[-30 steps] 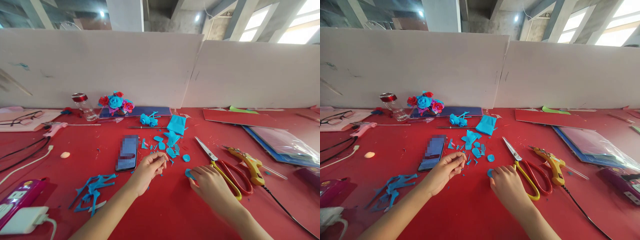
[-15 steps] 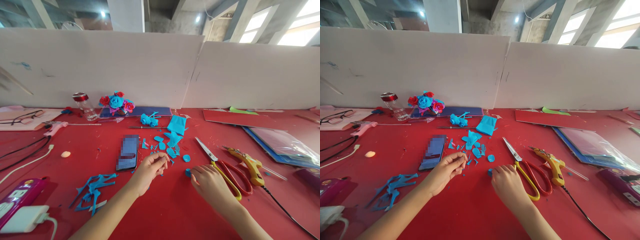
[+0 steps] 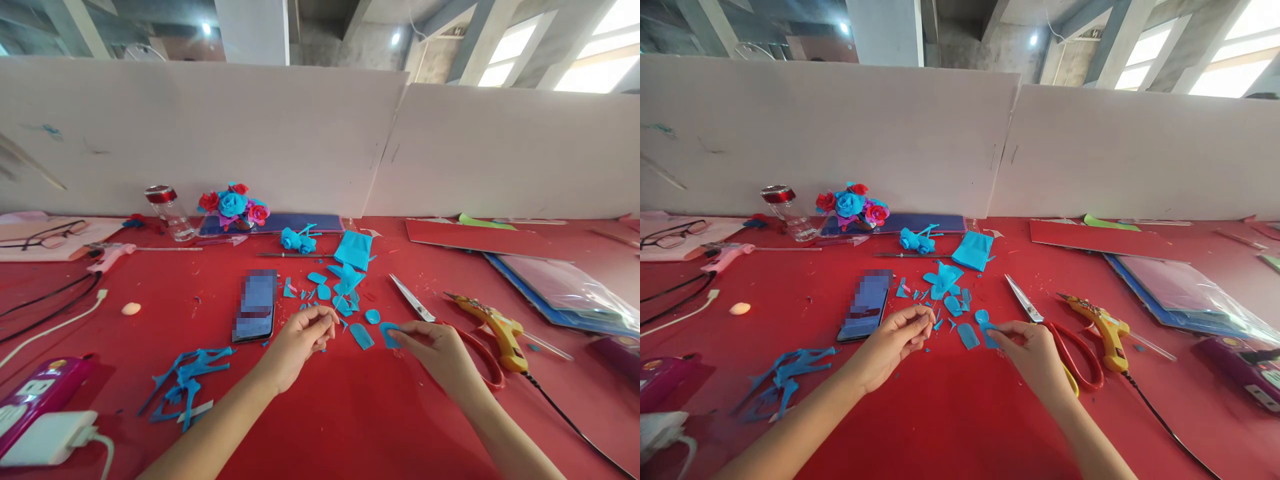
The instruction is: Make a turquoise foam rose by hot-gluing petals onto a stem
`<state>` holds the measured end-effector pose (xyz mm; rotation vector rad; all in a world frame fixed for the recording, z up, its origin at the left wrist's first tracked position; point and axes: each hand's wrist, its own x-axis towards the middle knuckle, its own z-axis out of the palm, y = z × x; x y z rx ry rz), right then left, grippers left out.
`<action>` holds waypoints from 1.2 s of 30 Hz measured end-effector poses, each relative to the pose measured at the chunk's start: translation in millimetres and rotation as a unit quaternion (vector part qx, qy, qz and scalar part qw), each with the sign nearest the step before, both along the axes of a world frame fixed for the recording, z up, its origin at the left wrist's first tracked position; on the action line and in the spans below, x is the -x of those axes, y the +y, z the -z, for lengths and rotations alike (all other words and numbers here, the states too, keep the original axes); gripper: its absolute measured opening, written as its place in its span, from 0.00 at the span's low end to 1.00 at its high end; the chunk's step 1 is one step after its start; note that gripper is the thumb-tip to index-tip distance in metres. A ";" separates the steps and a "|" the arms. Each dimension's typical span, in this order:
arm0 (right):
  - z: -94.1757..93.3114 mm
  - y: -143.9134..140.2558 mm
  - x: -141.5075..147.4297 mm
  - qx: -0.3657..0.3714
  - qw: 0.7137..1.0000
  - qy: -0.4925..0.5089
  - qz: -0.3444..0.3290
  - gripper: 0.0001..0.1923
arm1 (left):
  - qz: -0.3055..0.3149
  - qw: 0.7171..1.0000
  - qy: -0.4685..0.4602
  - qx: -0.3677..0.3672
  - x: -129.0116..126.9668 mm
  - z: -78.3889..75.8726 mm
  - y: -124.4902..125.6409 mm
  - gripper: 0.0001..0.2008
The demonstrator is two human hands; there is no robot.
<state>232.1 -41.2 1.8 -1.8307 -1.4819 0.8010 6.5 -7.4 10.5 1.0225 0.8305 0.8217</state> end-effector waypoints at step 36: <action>19.1 20.6 40.7 -0.056 0.918 -0.369 -0.132 0.14 | 0.007 1.000 0.010 -0.010 1.0 -1.3 -1.6 0.13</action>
